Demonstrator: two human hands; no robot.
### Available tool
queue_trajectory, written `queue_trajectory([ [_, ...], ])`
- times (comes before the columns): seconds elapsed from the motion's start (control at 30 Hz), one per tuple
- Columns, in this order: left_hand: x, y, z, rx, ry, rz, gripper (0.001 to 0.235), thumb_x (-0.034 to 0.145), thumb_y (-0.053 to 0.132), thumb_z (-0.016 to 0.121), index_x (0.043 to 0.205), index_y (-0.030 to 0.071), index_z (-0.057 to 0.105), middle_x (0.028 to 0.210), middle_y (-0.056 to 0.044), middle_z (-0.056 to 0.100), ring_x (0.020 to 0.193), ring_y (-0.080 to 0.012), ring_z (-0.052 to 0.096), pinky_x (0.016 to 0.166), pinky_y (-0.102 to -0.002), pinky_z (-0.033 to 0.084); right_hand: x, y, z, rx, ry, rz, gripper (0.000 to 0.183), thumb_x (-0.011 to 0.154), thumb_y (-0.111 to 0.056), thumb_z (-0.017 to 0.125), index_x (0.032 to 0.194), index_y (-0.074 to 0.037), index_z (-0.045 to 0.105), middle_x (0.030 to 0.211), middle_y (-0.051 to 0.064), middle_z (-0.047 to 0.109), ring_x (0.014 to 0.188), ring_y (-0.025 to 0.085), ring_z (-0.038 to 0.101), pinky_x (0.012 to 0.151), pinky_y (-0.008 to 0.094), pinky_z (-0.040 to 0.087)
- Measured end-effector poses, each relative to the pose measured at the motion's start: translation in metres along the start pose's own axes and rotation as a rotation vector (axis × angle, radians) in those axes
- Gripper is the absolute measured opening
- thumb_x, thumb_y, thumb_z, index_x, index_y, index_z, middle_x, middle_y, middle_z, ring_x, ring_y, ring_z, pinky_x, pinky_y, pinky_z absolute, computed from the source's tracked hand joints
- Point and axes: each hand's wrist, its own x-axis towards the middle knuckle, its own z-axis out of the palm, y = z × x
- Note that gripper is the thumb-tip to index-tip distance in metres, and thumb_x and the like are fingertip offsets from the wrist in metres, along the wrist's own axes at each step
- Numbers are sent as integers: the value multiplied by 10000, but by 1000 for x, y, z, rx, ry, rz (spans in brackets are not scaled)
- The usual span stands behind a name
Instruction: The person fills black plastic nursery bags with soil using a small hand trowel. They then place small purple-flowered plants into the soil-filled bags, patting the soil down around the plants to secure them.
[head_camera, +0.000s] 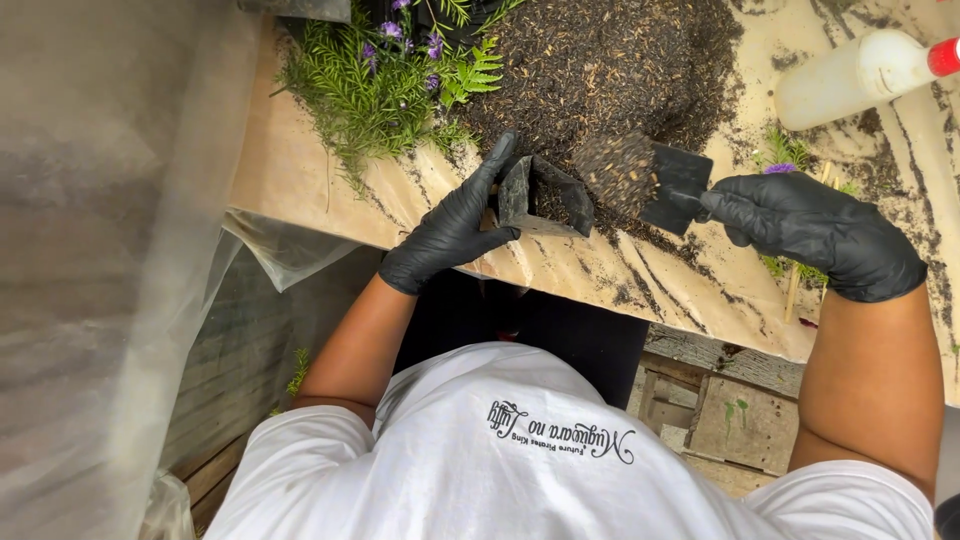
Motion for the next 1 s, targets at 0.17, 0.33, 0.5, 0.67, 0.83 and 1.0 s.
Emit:
queue_trajectory([
  [0.17, -1, 4, -1, -20, -2, -12, 1050, 949, -17, 756, 1676, 158, 18, 1769, -97, 133, 1636, -259, 216, 1297, -382, 247, 9, -20, -2, 92, -82, -181, 531, 916, -347, 557, 1385, -120, 662, 1429, -3, 684, 1280, 127, 618, 1130, 317, 441],
  [0.33, -2, 7, -3, -7, -13, -16, 1053, 958, -25, 754, 1673, 160, 4, 1774, -85, 88, 1650, -251, 157, 1319, -396, 202, 32, -38, 0, -414, -73, 161, 534, 957, -594, 441, 1266, -256, 713, 1054, 57, 762, 935, 277, 691, 896, 391, 518],
  [0.5, -1, 7, -2, -6, -14, 9, 1058, 959, -14, 759, 1672, 152, -4, 1771, -111, 97, 1648, -264, 161, 1330, -402, 183, 20, -100, -7, -627, -96, 232, 594, 961, -674, 326, 1347, -346, 635, 1016, 151, 776, 919, 371, 744, 879, 433, 542],
  [0.67, 0, 9, -2, -22, -11, -13, 1045, 954, -28, 742, 1675, 162, 9, 1771, -103, 107, 1645, -265, 167, 1307, -396, 224, 24, -109, 1, -992, 18, 98, 507, 1107, -563, 328, 908, -176, 589, 673, 41, 606, 618, 245, 612, 584, 381, 494],
  [0.83, -1, 10, -2, -19, -15, -2, 1072, 944, -11, 772, 1677, 169, 11, 1772, -98, 80, 1646, -290, 171, 1302, -418, 255, 13, -145, 9, -1027, 126, -10, 302, 1012, -457, 457, 1083, -195, 590, 965, 32, 648, 618, 280, 692, 499, 426, 541],
  [1.0, -3, 1, 2, -66, -4, 24, 1080, 946, -57, 761, 1679, 191, 9, 1777, -87, 54, 1648, -279, 214, 1307, -404, 274, 8, -126, 15, -479, 207, -617, 570, 753, 19, 719, 1310, -59, 627, 1314, 74, 602, 1111, 235, 658, 1028, 308, 479],
])
